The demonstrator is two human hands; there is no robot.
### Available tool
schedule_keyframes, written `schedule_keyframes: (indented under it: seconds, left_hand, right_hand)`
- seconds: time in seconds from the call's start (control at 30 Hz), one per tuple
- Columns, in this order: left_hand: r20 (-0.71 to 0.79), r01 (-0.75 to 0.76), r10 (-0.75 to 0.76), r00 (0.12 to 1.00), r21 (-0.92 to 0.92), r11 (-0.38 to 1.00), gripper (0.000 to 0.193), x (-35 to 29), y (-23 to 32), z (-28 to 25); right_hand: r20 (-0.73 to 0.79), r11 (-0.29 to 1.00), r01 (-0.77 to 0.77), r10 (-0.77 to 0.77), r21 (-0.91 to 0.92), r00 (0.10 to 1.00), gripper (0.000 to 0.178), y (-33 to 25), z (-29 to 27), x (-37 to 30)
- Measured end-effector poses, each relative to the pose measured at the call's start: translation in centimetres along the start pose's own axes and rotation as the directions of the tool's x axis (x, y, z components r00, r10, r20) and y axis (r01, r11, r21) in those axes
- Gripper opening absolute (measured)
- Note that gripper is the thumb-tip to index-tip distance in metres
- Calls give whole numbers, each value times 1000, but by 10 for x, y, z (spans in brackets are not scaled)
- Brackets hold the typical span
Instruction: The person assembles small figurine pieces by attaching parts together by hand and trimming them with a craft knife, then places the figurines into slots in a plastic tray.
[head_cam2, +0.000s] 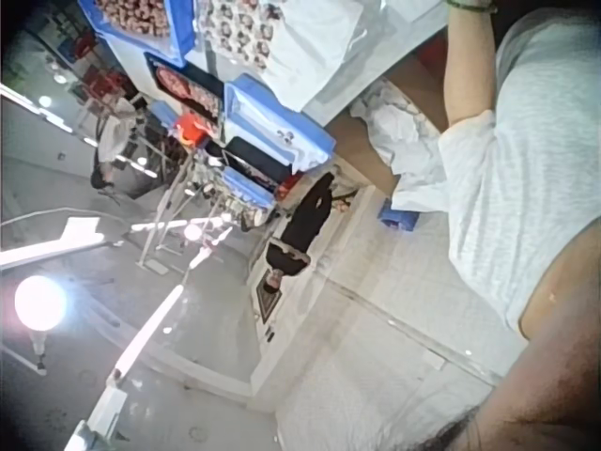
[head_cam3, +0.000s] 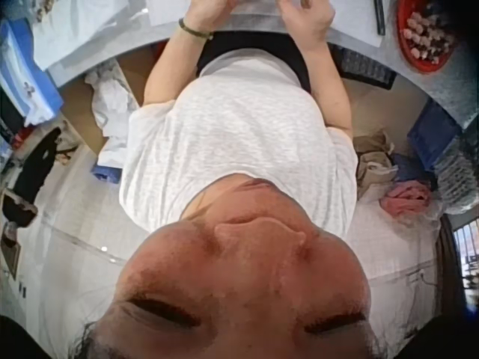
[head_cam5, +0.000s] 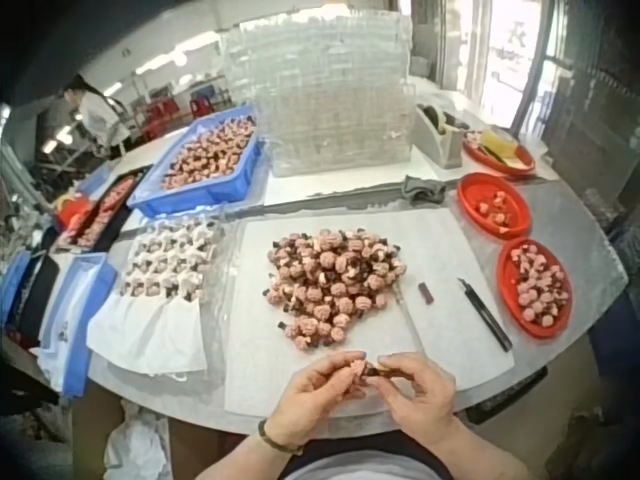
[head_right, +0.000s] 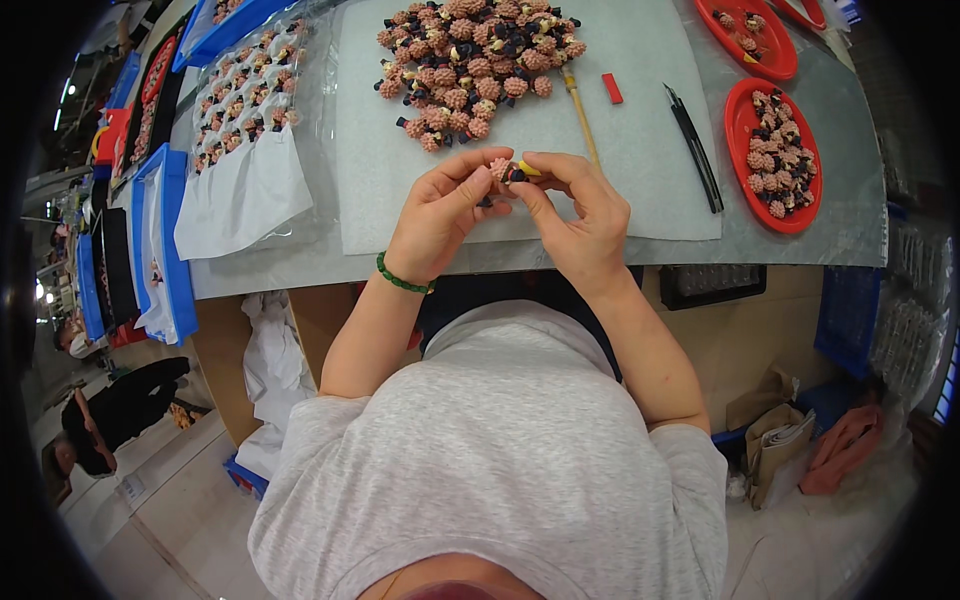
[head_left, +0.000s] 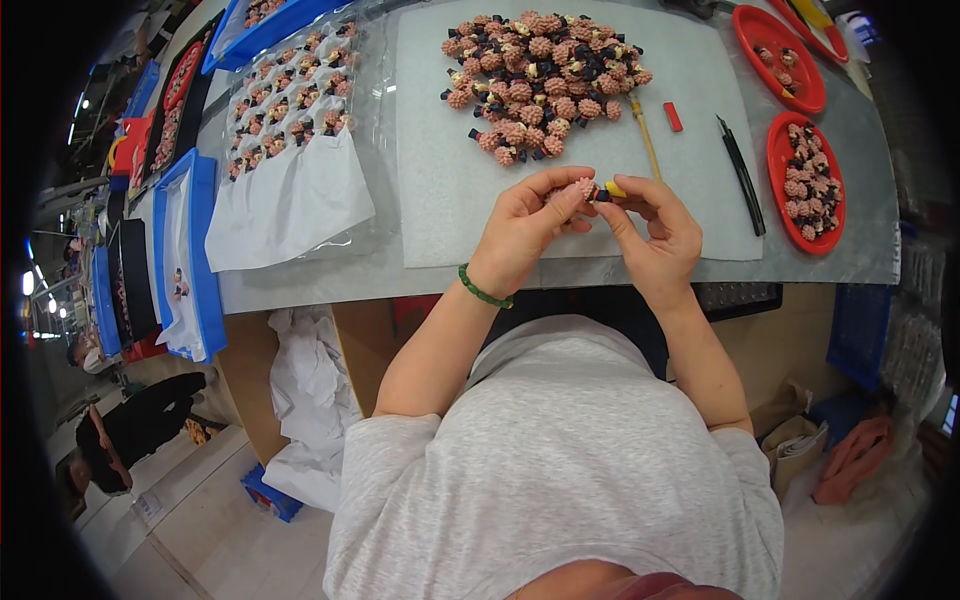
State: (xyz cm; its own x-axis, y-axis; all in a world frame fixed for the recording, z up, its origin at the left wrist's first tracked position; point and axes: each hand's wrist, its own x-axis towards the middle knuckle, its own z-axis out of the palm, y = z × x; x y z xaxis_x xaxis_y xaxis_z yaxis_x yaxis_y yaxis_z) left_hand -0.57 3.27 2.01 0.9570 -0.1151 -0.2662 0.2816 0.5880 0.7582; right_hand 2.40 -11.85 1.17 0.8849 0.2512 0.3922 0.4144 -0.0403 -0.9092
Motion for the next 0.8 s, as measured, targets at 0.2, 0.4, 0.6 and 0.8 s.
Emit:
schedule_keyframes:
  seconds: [0.2, 0.4, 0.6, 0.8]
  left_hand:
    - [4, -4, 4, 1000, 19, 1000, 27, 1, -2, -5]
    - [-42, 25, -30, 999, -122, 992, 23, 0, 1, -7]
    - [-24, 19, -24, 999, -166, 986, 21, 3, -4, 3]
    - [-57, 41, -50, 997, -155, 987, 25, 10, -12, 11]
  right_hand:
    - [85, 992, 74, -65, -99, 994, 26, -3, -10, 6]
    - [-118, 650, 26, -177, -760, 977, 23, 5, -59, 36]
    - [-115, 466, -102, 0, -879, 993, 26, 30, -104, 38]
    - [-72, 415, -81, 38, -906, 997, 32, 28, -105, 42]
